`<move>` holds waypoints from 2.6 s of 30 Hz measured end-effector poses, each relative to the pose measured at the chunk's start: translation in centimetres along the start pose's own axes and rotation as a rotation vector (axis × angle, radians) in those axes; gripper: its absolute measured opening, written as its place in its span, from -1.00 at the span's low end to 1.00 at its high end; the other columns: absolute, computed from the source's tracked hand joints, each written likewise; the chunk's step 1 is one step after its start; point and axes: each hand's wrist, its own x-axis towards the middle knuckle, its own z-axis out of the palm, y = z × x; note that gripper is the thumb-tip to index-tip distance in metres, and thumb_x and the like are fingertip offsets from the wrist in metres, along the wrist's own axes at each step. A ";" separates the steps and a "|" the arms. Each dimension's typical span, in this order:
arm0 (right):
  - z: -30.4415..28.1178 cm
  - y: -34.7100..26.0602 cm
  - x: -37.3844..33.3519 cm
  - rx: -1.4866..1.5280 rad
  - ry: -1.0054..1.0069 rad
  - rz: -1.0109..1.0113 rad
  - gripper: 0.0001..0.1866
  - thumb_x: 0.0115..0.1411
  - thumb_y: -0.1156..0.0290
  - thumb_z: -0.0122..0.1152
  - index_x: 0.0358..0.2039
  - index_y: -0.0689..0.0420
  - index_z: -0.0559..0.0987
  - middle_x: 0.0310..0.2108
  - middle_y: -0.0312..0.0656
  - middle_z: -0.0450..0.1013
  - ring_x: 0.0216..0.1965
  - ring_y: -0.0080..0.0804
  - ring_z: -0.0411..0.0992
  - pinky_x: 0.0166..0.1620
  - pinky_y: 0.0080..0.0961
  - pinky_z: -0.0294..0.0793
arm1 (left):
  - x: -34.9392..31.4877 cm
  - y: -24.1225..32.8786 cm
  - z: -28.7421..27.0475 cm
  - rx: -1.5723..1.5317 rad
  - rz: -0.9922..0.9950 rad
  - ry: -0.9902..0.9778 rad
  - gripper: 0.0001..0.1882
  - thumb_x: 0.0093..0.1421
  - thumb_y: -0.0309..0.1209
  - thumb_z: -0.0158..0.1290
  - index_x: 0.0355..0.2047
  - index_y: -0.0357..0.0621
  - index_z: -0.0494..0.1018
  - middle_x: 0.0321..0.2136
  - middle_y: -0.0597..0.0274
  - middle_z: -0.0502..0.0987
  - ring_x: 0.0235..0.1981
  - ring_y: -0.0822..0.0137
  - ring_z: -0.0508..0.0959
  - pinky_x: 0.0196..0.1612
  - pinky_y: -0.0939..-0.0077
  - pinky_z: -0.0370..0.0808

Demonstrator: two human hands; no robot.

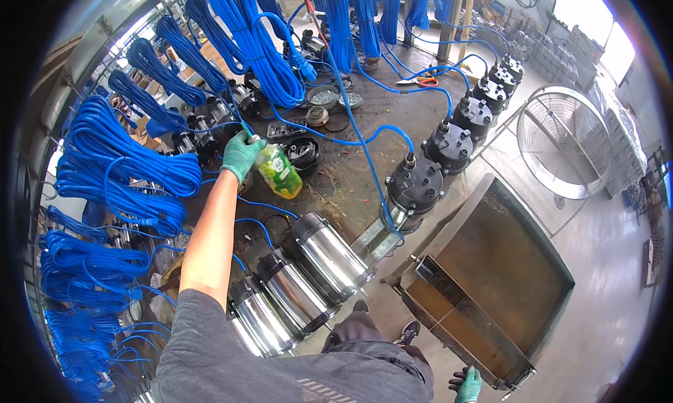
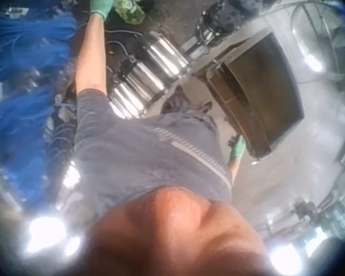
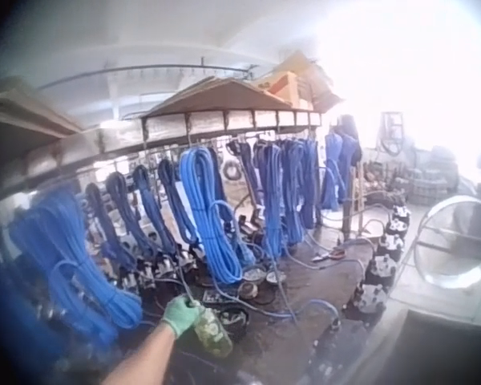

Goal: The person picks up submersible pumps with attached blue cables from a rack and places them into a water tank to test them before putting them back.

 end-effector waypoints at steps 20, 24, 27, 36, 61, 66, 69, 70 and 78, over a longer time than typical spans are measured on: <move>2.5 0.3 -2.8 0.064 0.042 0.020 -0.67 0.38 0.15 -0.04 -0.14 0.20 0.42 -0.42 -0.04 0.52 -0.63 -0.24 0.51 -0.63 -0.36 0.51 | -3.4 0.0 9.2 -0.554 -0.171 0.052 -0.80 0.29 -0.39 0.01 -0.12 -0.18 0.47 -0.38 0.18 0.56 -0.42 0.32 0.58 -0.33 0.49 0.52; 2.8 -0.5 -2.4 0.084 -0.015 0.008 -0.68 0.38 0.17 -0.03 -0.14 0.20 0.42 -0.42 -0.04 0.52 -0.62 -0.25 0.51 -0.62 -0.38 0.51 | -7.4 5.6 15.9 -0.699 0.003 -0.516 -0.66 0.39 -0.44 -0.09 0.16 -0.06 0.40 -0.09 0.14 0.59 -0.18 0.28 0.61 -0.15 0.37 0.58; 2.4 -1.1 -2.5 0.095 0.003 -0.007 -0.69 0.39 0.17 -0.03 -0.16 0.19 0.42 -0.43 -0.06 0.51 -0.63 -0.28 0.50 -0.63 -0.40 0.50 | -10.6 11.6 18.2 -0.886 -0.106 -0.460 -0.58 0.28 -0.50 -0.07 0.16 -0.07 0.38 -0.05 0.21 0.55 -0.07 0.30 0.57 -0.07 0.39 0.55; 0.4 2.9 0.7 0.167 0.019 -0.045 -0.68 0.42 0.12 -0.07 -0.10 0.13 0.39 -0.41 -0.03 0.52 -0.63 -0.22 0.51 -0.66 -0.30 0.51 | -13.6 12.6 16.3 -0.964 -0.186 -0.521 -0.61 0.36 -0.25 0.06 0.15 -0.03 0.37 -0.22 0.26 0.55 -0.23 0.32 0.61 -0.14 0.35 0.58; 0.9 -0.4 2.6 0.144 -0.179 -0.080 -0.72 0.41 0.16 -0.04 -0.10 0.11 0.44 -0.38 -0.10 0.55 -0.58 -0.29 0.51 -0.59 -0.36 0.51 | -3.0 42.7 -8.2 -1.227 0.177 -0.369 -0.75 0.40 -0.19 -0.01 -0.14 -0.11 0.42 -0.63 0.42 0.33 -0.69 0.61 0.19 -0.75 0.69 0.10; -0.6 -1.8 2.5 0.085 -0.186 -0.075 -0.70 0.41 0.16 -0.02 -0.13 0.15 0.45 -0.38 -0.06 0.55 -0.58 -0.31 0.51 -0.56 -0.40 0.53 | -17.9 37.5 -11.9 -1.459 0.384 -0.659 -0.59 0.51 -0.21 -0.26 0.08 -0.30 0.36 -0.60 0.36 0.23 -0.72 0.62 0.17 -0.82 0.72 0.01; 0.4 -4.2 2.6 0.023 -0.266 -0.092 -0.71 0.41 0.18 -0.01 -0.15 0.17 0.46 -0.39 -0.08 0.55 -0.59 -0.33 0.50 -0.57 -0.41 0.51 | -24.9 34.3 -16.6 -1.497 0.461 -0.756 -0.56 0.53 -0.22 -0.37 0.14 -0.33 0.27 -0.57 0.29 0.22 -0.80 0.57 0.15 -0.86 0.67 0.16; 0.7 -4.7 3.0 0.008 -0.298 -0.104 -0.71 0.42 0.19 0.00 -0.16 0.18 0.47 -0.40 -0.08 0.55 -0.59 -0.34 0.50 -0.57 -0.41 0.50 | -26.1 33.6 -16.9 -1.545 0.431 -0.828 -0.57 0.53 -0.22 -0.38 0.14 -0.33 0.26 -0.55 0.27 0.22 -0.83 0.55 0.14 -0.86 0.65 0.20; 3.8 -9.6 4.6 -0.094 -0.456 -0.163 -0.74 0.41 0.20 0.02 -0.19 0.15 0.48 -0.44 -0.14 0.54 -0.59 -0.39 0.50 -0.60 -0.43 0.46 | -33.9 32.5 -19.6 -1.716 0.493 -0.359 -0.63 0.50 -0.36 -0.38 -0.15 -0.52 0.27 -0.52 0.19 0.32 -0.80 0.52 0.27 -0.88 0.60 0.31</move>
